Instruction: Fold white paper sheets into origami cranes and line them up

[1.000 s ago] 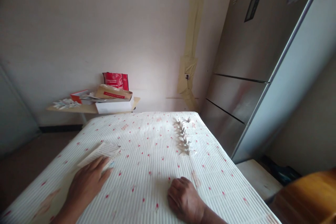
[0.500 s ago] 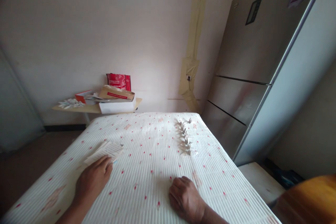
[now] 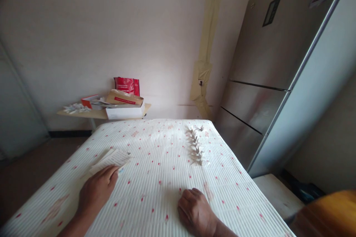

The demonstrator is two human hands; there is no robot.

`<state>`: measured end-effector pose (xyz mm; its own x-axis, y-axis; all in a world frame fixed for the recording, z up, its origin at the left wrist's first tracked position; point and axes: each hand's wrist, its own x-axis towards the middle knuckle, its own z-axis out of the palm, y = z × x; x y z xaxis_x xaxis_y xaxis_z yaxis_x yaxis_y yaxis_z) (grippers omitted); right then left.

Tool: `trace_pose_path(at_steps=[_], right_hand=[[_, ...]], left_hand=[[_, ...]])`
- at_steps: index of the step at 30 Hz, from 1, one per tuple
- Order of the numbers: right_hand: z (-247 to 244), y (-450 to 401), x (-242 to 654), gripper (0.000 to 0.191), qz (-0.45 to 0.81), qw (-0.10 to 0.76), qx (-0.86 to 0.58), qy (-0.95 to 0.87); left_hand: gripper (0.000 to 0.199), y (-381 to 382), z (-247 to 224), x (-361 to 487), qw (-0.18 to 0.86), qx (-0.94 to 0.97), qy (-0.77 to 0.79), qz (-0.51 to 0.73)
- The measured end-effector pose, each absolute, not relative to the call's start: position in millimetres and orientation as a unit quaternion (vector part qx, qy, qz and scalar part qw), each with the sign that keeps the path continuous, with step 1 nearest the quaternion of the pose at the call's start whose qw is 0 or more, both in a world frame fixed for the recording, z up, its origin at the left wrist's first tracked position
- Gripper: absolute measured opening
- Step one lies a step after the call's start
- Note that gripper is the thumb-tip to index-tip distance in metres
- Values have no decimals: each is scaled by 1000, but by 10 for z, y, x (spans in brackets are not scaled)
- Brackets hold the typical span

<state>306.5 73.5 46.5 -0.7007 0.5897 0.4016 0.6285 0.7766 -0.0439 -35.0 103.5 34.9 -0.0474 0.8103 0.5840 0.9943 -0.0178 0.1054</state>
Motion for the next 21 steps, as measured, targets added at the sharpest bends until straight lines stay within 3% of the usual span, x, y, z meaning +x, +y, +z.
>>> trace_pose_path(at_steps=[21], right_hand=[[379,762,3107,22,-74,218,-318,-920]], left_hand=[[33,999,389,-306,168,-624,-730,-222]])
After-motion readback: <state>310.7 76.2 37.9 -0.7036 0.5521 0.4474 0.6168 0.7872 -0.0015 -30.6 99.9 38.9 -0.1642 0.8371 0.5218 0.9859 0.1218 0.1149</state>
